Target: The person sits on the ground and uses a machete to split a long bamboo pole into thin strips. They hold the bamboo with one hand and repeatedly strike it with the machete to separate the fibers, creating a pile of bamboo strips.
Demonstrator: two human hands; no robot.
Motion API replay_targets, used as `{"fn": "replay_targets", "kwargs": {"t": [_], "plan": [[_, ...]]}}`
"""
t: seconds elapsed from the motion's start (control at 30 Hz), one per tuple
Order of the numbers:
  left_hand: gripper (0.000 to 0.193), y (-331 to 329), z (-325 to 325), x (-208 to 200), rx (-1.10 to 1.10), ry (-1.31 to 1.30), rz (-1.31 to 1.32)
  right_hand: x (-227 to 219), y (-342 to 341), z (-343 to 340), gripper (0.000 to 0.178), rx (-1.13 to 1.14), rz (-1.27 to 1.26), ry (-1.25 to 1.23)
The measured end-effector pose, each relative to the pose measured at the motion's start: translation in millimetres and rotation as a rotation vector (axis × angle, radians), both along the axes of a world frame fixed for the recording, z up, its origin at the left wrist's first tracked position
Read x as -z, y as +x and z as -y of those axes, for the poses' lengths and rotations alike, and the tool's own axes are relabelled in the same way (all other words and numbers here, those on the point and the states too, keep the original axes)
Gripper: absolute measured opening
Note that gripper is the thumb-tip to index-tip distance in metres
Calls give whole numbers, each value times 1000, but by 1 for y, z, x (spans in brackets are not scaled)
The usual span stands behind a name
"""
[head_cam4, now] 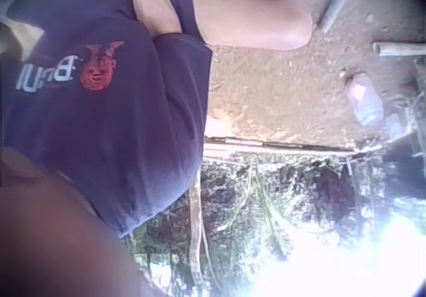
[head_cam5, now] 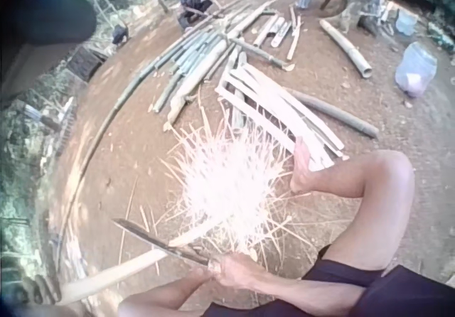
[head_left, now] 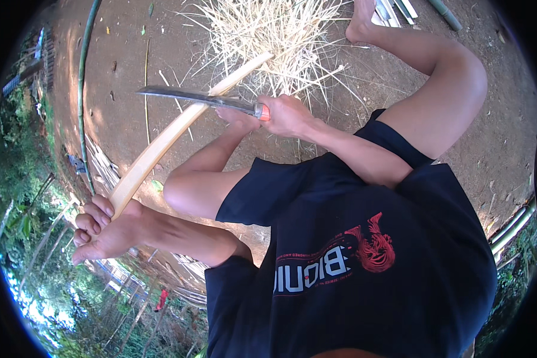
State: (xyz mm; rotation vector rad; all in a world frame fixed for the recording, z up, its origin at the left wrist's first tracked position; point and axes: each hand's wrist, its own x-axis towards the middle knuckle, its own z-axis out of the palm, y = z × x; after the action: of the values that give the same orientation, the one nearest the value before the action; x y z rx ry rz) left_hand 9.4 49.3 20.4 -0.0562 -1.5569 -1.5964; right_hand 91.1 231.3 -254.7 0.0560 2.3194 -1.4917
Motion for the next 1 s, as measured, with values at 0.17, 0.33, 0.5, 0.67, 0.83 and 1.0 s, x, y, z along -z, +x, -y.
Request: {"fn": "replay_targets", "kwargs": {"t": [0.17,0.33,0.5,0.67,0.83,1.0], "plan": [[53,-11,14,3,-42,11,50,77,-12,-17,31,18,306,161],[51,-23,13,5,-28,36,77,156,-5,-32,30,58,326,259],[49,-26,31,6,-77,33,63,132,-5,-28,28,35,332,179],[48,-56,29,5,-12,-7,165,213,38,-77,35,201,522,338],[52,-74,63,0,152,92,256,195,23,-68,27,175,650,99],[59,-71,99,5,479,151,186,134,-2,-32,16,206,582,-61]]}}
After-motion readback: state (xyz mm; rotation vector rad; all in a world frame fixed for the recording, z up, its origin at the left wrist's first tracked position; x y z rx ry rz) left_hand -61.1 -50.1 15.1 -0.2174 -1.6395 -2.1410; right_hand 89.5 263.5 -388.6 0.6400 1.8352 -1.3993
